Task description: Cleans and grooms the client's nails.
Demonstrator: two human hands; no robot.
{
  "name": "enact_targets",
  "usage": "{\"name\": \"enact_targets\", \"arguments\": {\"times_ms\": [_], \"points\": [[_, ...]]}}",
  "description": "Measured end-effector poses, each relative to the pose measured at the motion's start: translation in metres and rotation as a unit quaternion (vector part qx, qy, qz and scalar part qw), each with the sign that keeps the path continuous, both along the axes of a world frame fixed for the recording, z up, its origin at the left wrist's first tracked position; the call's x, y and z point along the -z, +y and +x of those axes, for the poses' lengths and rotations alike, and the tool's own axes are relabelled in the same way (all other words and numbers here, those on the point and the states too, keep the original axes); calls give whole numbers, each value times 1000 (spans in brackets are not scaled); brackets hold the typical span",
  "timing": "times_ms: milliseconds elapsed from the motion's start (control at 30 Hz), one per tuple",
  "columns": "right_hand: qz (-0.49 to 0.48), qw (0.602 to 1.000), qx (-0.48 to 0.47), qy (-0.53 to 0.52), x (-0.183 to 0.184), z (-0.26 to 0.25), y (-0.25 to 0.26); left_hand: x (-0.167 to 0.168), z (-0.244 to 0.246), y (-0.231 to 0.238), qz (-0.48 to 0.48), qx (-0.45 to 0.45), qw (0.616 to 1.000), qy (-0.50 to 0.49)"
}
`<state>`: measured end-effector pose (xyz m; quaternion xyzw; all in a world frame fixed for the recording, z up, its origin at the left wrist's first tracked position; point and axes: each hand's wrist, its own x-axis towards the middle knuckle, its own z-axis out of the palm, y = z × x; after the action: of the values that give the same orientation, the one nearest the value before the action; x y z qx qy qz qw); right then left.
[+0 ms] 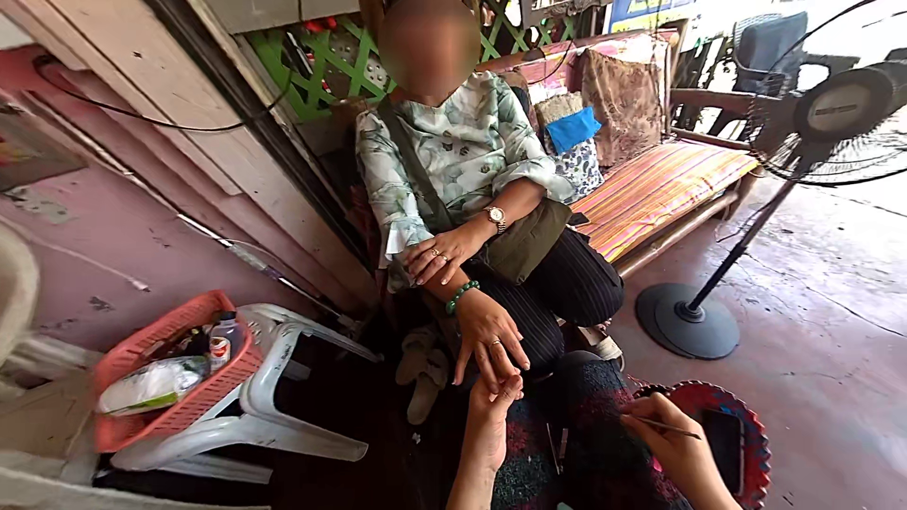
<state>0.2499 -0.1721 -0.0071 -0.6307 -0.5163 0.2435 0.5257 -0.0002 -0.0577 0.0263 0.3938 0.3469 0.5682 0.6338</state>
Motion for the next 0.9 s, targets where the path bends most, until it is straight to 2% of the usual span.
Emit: {"name": "enact_targets", "arguments": {"times_ms": [100, 167, 267, 400, 467, 500, 600, 667, 767, 900], "points": [[40, 997, -26, -66, -6, -2, 21, -5, 4, 4, 15, 4, 1000, 14], [65, 995, -48, -54, -18, -9, 32, -16, 0, 1, 24, 40, 998, 45], [116, 985, -93, 86, -58, -26, 55, -43, -7, 0, 7, 83, 992, 95], [185, 914, -188, 308, -99, -73, 86, -60, -5, 9, -63, 57, 992, 96], [175, 892, -229, 348, -110, -102, 99, -60, 2, 11, -72, 33, 994, 75], [175, 900, -223, 332, -111, -112, 108, -60, 5, 12, -74, 23, 995, 67], [243, 936, -121, 223, -110, -111, 133, -54, 10, 11, -70, 14, 996, 54], [268, 923, -96, 260, -119, -106, 136, -53, 14, 15, -63, 14, 998, 21], [213, 899, -150, 352, -116, -112, 122, -53, 19, 15, -68, 15, 998, -6], [175, 919, -99, 340, -99, -77, 127, -55, 17, 16, -86, 55, 995, -23]]}}
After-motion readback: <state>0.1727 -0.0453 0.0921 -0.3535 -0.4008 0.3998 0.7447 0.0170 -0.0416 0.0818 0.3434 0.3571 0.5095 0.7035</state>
